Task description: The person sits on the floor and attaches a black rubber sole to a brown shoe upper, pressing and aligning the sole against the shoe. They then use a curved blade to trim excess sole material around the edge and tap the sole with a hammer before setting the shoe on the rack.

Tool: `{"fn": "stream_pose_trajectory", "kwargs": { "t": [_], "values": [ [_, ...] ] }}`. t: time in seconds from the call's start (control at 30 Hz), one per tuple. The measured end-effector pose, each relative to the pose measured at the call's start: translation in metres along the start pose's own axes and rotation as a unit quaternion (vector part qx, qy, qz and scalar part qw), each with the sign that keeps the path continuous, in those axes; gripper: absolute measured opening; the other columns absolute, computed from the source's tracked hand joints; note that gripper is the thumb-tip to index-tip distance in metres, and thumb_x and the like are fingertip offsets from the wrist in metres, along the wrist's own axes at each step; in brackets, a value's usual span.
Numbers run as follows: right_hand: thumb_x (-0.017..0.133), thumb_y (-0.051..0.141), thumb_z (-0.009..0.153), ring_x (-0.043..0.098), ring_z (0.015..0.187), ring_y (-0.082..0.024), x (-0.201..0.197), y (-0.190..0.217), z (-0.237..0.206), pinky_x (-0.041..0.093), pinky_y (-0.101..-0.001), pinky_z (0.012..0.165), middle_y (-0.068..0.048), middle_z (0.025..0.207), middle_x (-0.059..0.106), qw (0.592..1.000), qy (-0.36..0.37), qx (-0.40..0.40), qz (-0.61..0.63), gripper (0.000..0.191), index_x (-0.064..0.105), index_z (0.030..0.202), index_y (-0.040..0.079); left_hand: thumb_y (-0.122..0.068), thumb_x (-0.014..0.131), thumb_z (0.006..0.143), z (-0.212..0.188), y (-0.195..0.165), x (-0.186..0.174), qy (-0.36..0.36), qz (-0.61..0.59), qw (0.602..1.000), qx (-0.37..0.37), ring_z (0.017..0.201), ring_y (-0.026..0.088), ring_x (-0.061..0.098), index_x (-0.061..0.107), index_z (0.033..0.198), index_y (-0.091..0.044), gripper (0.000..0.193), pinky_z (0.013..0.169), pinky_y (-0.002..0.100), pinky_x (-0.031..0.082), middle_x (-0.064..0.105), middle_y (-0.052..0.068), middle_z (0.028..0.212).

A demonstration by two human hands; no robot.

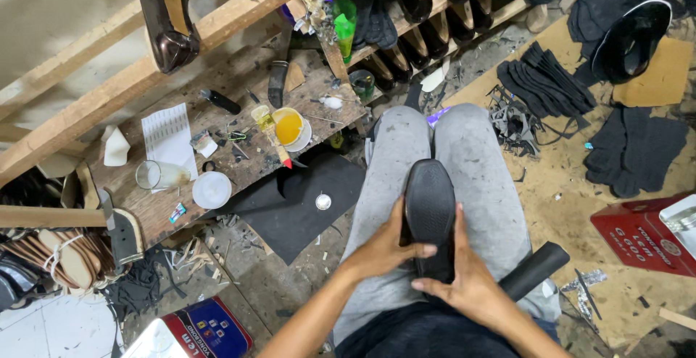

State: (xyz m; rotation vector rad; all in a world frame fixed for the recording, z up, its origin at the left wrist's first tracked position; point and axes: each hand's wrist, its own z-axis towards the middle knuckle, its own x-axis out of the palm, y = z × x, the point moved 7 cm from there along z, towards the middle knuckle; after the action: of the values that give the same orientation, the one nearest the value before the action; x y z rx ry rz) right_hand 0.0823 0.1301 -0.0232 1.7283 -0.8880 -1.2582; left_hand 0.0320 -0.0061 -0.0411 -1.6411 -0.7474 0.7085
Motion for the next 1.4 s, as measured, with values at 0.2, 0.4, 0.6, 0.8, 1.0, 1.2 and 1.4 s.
{"fn": "stream_pose_trajectory", "kwargs": {
  "t": [0.2,0.4,0.6,0.8,1.0,1.2,1.4],
  "values": [
    [0.088,0.008,0.063,0.030,0.150,-0.033,-0.016,-0.004,-0.001,0.024,-0.0416,0.118,-0.024,0.162,0.030,0.987,-0.010,-0.070,0.146,0.131,0.000,0.160,-0.001,-0.039,0.055,0.110,0.018,-0.023,-0.031,-0.082,-0.015,0.993,0.084,0.150,0.028,0.048,0.041,0.161,0.001,0.067,0.125,0.038,0.034,0.055,0.019,0.159],
    [0.069,-0.004,0.093,0.050,0.111,-0.029,-0.032,-0.041,-0.003,0.045,-0.0446,0.098,-0.022,0.158,0.049,0.871,0.050,0.067,0.483,0.100,0.013,0.174,0.007,-0.023,0.057,0.107,0.074,-0.016,-0.022,-0.021,-0.404,0.912,0.072,0.119,0.013,0.058,0.035,0.161,0.000,0.062,0.103,0.028,0.047,0.061,0.006,0.136],
    [0.076,0.012,0.078,0.059,0.126,-0.024,-0.082,-0.028,-0.055,0.048,-0.0394,0.107,0.002,0.131,0.067,0.955,0.073,-0.240,-0.158,0.049,0.067,0.126,0.021,-0.013,0.062,0.103,0.077,0.002,-0.042,-0.106,-0.337,0.934,0.047,0.110,0.011,0.064,0.041,0.154,0.004,0.058,0.098,0.025,0.051,0.068,0.009,0.120],
    [0.075,0.021,0.073,0.053,0.123,-0.027,-0.045,-0.117,-0.093,0.036,-0.0465,0.106,-0.003,0.130,0.060,0.885,0.240,-0.113,-0.384,0.061,0.066,0.133,0.026,-0.021,0.074,0.091,0.068,-0.017,-0.036,-0.132,-0.263,0.956,0.002,0.101,0.017,0.066,0.044,0.152,-0.001,0.070,0.090,0.033,0.054,0.069,0.011,0.113],
    [0.081,-0.007,0.077,0.067,0.089,-0.025,-0.090,-0.154,-0.115,0.060,-0.0433,0.082,-0.018,0.099,0.063,0.896,0.120,0.257,0.341,0.038,0.059,0.106,0.001,-0.031,0.069,0.094,0.055,-0.030,-0.013,-0.059,-0.065,0.995,0.055,0.105,0.014,0.057,0.046,0.147,-0.012,0.061,0.094,0.032,0.049,0.061,0.003,0.114],
    [0.067,0.003,0.097,0.062,0.060,-0.018,-0.114,-0.081,-0.071,0.054,-0.0343,0.049,-0.025,0.097,0.066,0.952,-0.193,0.046,0.234,0.033,0.057,0.128,-0.003,-0.015,0.051,0.102,0.118,0.001,-0.001,-0.067,-0.304,0.949,0.042,0.081,0.018,0.071,0.061,0.093,-0.002,0.019,0.075,0.031,0.055,0.067,0.010,0.088],
    [0.057,0.013,0.099,0.053,0.057,-0.012,-0.078,-0.051,-0.015,0.049,-0.0284,0.048,-0.032,0.141,0.061,0.852,-0.152,0.077,0.494,0.037,0.058,0.130,-0.007,-0.030,0.039,0.106,0.129,0.019,0.001,-0.098,-0.185,0.977,-0.028,0.052,0.014,0.059,0.070,0.091,-0.002,0.044,0.051,0.029,0.047,0.065,0.009,0.064]
  ]
}}
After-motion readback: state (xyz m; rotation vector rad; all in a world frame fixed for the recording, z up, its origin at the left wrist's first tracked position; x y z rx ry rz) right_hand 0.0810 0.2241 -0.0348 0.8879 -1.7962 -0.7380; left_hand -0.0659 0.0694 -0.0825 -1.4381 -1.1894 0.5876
